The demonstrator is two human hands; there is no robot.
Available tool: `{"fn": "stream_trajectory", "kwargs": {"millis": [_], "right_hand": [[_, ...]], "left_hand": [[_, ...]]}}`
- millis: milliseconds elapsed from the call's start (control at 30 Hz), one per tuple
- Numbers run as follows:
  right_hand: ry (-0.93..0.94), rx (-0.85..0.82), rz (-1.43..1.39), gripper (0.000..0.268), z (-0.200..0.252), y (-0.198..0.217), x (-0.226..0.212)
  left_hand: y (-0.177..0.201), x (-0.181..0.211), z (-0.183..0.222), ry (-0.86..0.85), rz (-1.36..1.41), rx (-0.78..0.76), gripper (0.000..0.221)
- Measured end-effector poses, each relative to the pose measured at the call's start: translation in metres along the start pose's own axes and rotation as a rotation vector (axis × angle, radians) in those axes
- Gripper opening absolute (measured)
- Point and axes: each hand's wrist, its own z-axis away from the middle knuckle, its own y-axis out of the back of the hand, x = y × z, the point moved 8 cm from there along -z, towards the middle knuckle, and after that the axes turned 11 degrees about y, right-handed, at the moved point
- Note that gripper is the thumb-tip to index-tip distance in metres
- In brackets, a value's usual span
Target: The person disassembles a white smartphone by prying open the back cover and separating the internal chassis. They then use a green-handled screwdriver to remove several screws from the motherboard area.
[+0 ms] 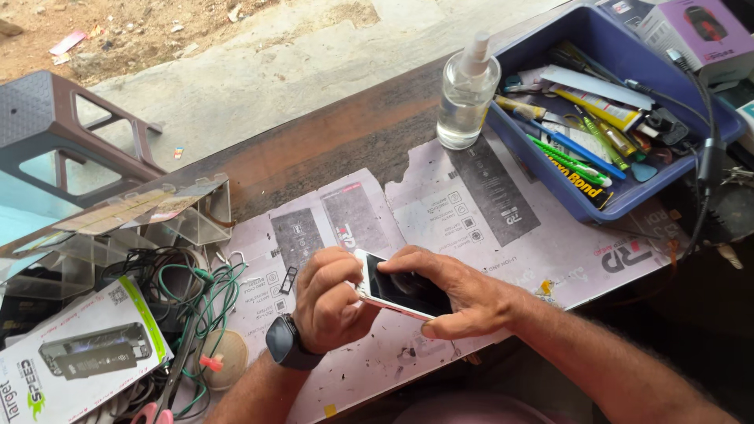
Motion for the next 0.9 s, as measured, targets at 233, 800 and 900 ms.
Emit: {"fn": "stream_trajectory", "kwargs": {"millis": [233,800,900], "right_hand": [[-0.018,-0.02,-0.179,0.082,0.006,-0.001,-0.001],[-0.393,-0.025,-0.182,0.103,0.011,-0.006,0.02],[-0.373,-0.027,-0.238,0.106,0.009,-0.007,0.016]], "left_hand": [[0.002,0.011,0.006,-0.123,0.008,-0.019,0.044],[-0.003,0.002,-0.004,0.097,0.131,-0.124,0.048],[-0.005,-0.003,-0.003,0.16,0.151,-0.13,0.05]]}}
